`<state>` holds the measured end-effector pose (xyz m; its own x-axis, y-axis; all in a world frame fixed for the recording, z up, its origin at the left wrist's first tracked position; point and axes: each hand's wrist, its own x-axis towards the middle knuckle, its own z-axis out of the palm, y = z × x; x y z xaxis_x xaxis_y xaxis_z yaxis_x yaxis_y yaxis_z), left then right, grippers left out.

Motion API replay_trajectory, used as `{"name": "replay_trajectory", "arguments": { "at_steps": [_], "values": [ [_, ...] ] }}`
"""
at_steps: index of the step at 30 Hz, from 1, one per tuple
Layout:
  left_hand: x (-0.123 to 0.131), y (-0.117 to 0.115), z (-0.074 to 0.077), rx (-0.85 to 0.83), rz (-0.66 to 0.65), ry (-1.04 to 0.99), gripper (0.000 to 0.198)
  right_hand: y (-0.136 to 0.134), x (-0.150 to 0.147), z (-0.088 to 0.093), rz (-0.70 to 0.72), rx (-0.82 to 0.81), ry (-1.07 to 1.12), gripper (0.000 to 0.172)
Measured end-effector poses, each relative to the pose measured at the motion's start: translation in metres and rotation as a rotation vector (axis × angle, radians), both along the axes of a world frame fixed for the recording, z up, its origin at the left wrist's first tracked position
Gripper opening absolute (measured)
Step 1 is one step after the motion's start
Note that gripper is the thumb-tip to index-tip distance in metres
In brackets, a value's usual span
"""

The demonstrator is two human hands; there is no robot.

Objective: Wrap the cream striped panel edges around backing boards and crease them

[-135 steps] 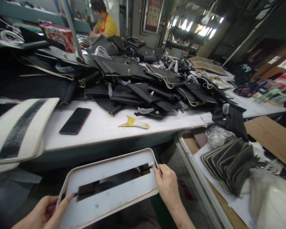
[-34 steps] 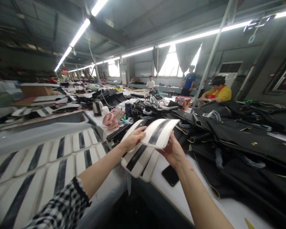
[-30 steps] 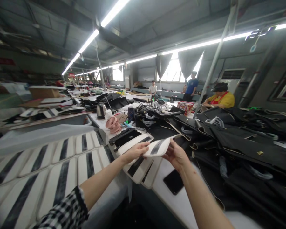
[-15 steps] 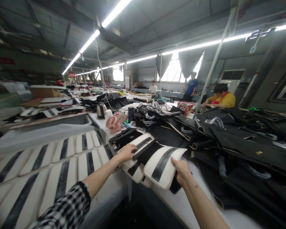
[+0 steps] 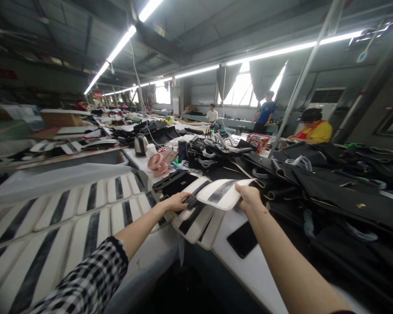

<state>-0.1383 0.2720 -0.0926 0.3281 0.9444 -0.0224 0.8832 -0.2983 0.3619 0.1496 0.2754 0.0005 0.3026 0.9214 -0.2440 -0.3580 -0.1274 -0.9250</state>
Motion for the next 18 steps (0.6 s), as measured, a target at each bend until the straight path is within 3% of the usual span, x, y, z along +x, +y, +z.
{"name": "replay_trajectory", "arguments": {
  "at_steps": [3, 5, 8, 11, 14, 16, 18],
  "values": [
    [-0.003, 0.000, 0.000, -0.009, -0.023, 0.006, 0.041, 0.011, -0.009, -0.001, -0.051, -0.014, -0.019, 0.015],
    [-0.003, -0.003, -0.002, -0.002, -0.024, 0.019, 0.042, 0.018, -0.008, 0.012, -0.069, -0.014, -0.057, 0.011],
    [-0.001, -0.011, -0.004, 0.022, -0.006, 0.042, 0.053, 0.025, 0.016, 0.053, -0.077, 0.057, -0.127, 0.015],
    [0.004, -0.012, -0.002, 0.020, 0.020, 0.051, 0.054, 0.017, 0.067, 0.109, -0.055, 0.233, -0.204, 0.028],
    [0.009, -0.003, 0.008, -0.023, 0.056, 0.036, 0.038, -0.017, 0.127, 0.150, -0.007, 0.375, -0.348, 0.033],
    [0.013, 0.003, 0.016, -0.044, 0.088, 0.005, 0.025, -0.054, 0.159, 0.162, 0.026, 0.427, -0.495, 0.034],
    [0.017, 0.005, 0.021, -0.030, 0.131, -0.038, 0.023, -0.099, 0.182, 0.163, 0.021, 0.433, -0.609, 0.033]
  ]
}}
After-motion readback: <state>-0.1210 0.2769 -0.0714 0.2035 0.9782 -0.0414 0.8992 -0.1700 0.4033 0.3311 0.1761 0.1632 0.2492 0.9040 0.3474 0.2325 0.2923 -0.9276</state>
